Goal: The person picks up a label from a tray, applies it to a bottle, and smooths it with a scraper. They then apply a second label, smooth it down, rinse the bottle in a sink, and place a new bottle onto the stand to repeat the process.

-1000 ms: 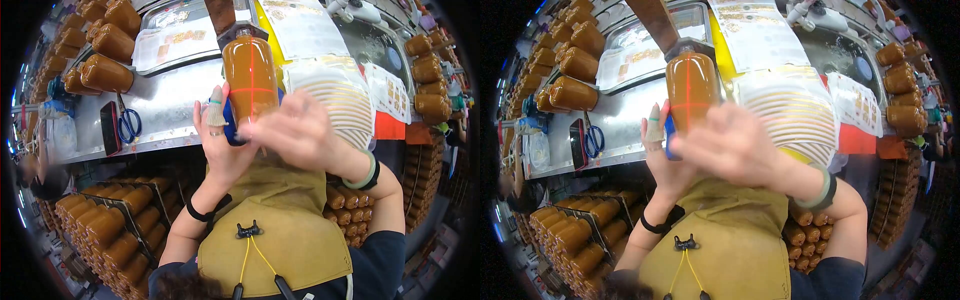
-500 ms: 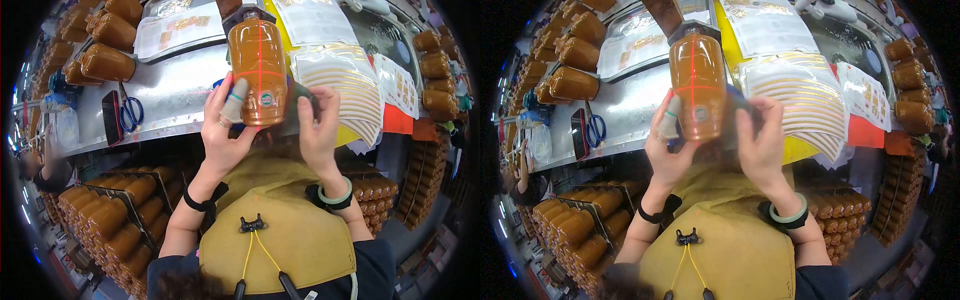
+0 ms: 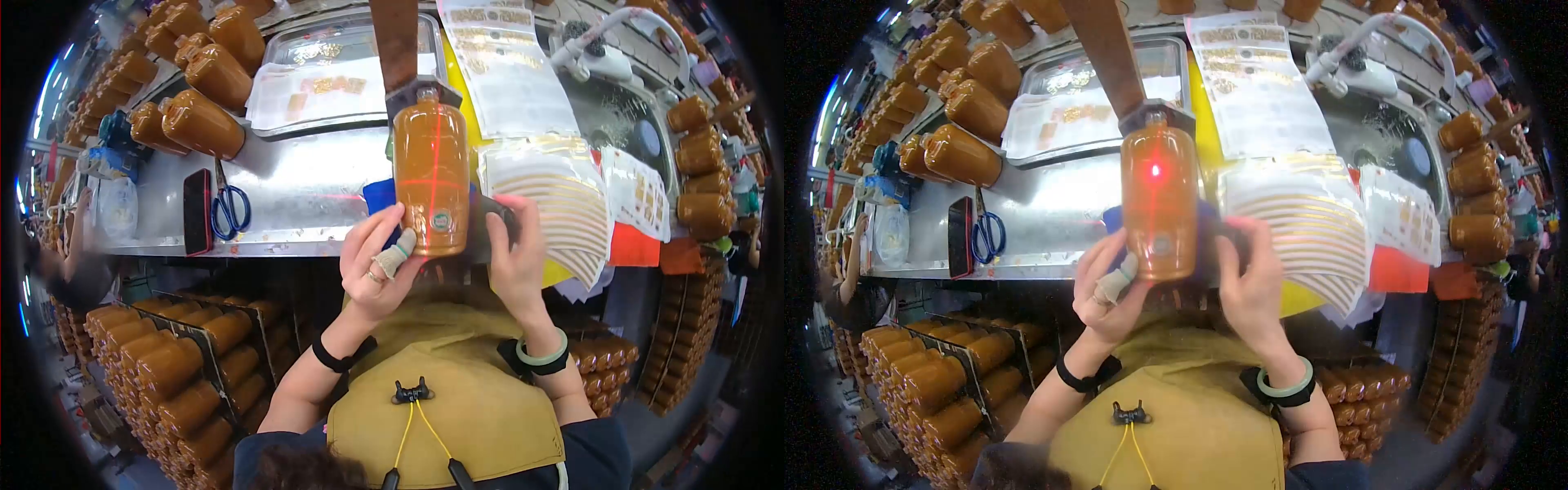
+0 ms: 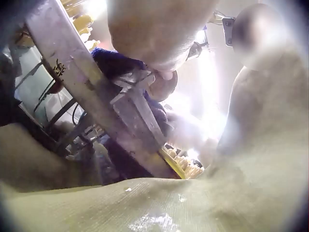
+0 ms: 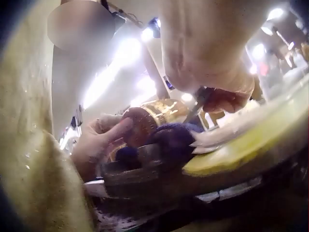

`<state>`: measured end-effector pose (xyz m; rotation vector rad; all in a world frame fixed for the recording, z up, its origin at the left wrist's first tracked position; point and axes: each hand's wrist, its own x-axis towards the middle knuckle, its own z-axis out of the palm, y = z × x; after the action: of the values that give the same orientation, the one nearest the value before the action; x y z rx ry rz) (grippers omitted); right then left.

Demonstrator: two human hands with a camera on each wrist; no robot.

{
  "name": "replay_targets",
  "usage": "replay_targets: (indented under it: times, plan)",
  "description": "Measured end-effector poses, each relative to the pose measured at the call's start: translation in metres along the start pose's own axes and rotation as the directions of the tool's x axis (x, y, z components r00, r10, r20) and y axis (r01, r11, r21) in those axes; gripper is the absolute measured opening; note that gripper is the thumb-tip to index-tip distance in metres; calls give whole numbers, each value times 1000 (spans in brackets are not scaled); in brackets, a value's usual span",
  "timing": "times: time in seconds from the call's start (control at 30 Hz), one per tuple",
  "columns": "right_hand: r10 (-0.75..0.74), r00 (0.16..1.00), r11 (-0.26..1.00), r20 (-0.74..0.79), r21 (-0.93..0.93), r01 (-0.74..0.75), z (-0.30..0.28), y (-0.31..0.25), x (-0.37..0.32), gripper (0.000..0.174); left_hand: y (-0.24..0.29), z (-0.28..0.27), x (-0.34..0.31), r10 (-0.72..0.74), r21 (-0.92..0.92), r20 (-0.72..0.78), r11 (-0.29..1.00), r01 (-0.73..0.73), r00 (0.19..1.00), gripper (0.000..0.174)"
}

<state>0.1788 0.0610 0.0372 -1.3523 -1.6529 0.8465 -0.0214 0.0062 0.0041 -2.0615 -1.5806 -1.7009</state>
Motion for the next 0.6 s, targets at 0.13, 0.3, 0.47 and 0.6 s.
replay_targets:
  times: [0.13,0.3,0.47,0.6]
  plan:
    - [-39,999,999,-30,19,40,-28,13,24,18,0,-12,11,-109,-93,55,989,114,992,48]
    - [110,992,916,55,382,-123,-39,12,48,25,-28,-32,45,-255,-255,105,927,274,961,54]
    - [132,973,988,188,60,-146,-49,15,110,27,-28,-26,57,-259,-263,230,912,316,938,51]
    - [-236,912,839,336,-403,365,-36,50,192,32,-15,-8,53,-319,-269,240,886,378,917,45]
